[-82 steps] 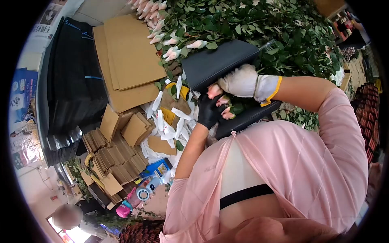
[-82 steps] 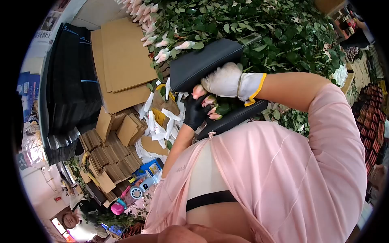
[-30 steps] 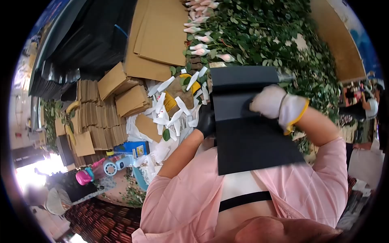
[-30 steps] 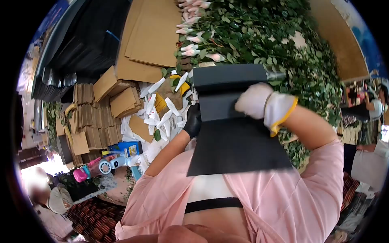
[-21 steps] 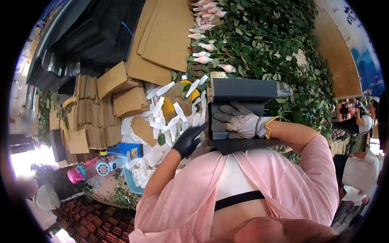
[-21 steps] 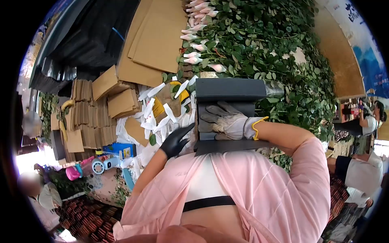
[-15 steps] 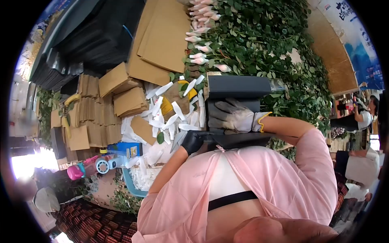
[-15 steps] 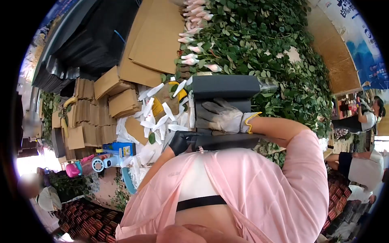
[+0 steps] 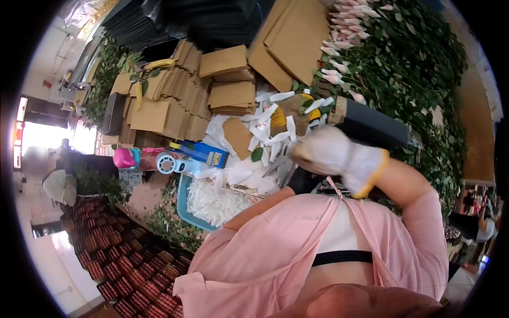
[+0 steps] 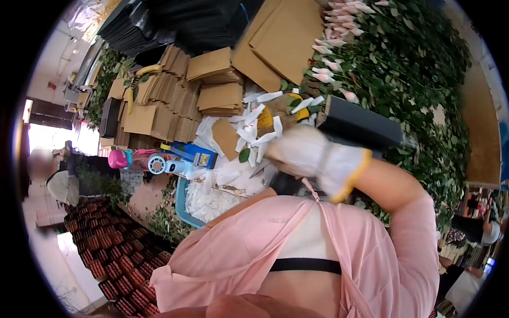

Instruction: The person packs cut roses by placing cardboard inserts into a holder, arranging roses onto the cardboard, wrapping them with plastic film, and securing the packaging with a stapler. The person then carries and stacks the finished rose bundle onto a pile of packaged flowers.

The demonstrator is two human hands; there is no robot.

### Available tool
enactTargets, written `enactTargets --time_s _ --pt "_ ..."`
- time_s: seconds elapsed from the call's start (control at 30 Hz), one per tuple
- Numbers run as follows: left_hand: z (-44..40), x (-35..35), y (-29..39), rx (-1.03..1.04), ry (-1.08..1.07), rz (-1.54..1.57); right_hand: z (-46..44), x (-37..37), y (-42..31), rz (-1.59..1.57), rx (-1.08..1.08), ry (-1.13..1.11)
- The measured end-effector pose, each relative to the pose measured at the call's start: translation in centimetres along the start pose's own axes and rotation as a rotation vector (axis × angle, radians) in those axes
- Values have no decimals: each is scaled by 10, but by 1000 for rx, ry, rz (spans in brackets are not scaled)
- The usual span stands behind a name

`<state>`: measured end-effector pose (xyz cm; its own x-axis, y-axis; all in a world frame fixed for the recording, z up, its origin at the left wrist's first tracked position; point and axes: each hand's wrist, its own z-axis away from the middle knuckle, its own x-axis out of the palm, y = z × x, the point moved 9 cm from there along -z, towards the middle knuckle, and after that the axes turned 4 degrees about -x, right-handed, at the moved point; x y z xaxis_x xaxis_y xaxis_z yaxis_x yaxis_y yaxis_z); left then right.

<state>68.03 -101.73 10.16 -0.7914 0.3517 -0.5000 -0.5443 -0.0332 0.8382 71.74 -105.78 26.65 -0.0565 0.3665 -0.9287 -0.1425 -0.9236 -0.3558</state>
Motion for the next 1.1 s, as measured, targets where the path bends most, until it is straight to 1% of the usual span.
enactTargets --time_s 0.03,0.07,0.1,0.17,0.23,0.27,0.3,0.37,0.4,0.43,0.5,0.53,0.57,0.63,0.67,0.73,0.8,0.83,0.87,0.9,0.97,1.0,1.03,1.07,1.1 --pt "3 1 -2 46 101 42 -37 0 -6 33 -89 91" --pt "5 1 -4 78 176 60 -75 23 0 116 -98 33" --pt "9 3 -5 110 237 86 -113 55 12 155 -112 23" --pt "14 5 -6 135 267 108 -155 70 11 138 -85 39" --pt "16 9 -6 152 282 123 -174 115 52 -102 351 92" --pt "17 10 -7 156 290 127 -183 146 59 -35 407 35" --pt "17 10 -8 166 291 128 -182 149 57 -39 412 30" --pt "17 10 -9 175 301 131 -177 146 47 -53 354 21" --pt "17 10 -9 180 310 133 -176 146 50 -174 352 -6" --pt "16 10 -10 183 318 127 -172 138 51 -171 355 -6" --pt "16 9 -9 196 337 116 -162 119 59 -332 464 50" --pt "17 9 -9 200 348 114 -156 104 55 -401 428 46" --pt "17 9 -8 204 356 111 -141 85 50 -405 439 53" --pt "16 6 -9 209 378 98 -109 22 44 -429 372 430" --pt "14 4 -10 213 389 94 -101 19 54 -416 379 437" --pt "12 5 -9 226 409 85 -95 8 66 61 192 400" --pt "8 5 -8 234 422 80 -80 11 97 -25 248 232" --pt "6 6 -9 233 427 73 -70 -9 89 56 197 267" --pt "6 5 -7 232 430 74 -47 -39 92 84 450 503" --pt "6 3 -10 188 438 84 -11 -75 66 155 404 919" --pt "8 5 -9 220 445 58 -12 -81 77 19 436 575" --pt "8 4 -9 204 438 93 -10 -78 82 20 448 578" --pt "7 1 -10 191 429 125 -13 -64 92 -190 407 581" --pt "6 3 -10 219 419 84 -19 -48 104 -397 360 582" --pt "5 4 -13 228 415 82 -24 -25 122 -391 364 588"
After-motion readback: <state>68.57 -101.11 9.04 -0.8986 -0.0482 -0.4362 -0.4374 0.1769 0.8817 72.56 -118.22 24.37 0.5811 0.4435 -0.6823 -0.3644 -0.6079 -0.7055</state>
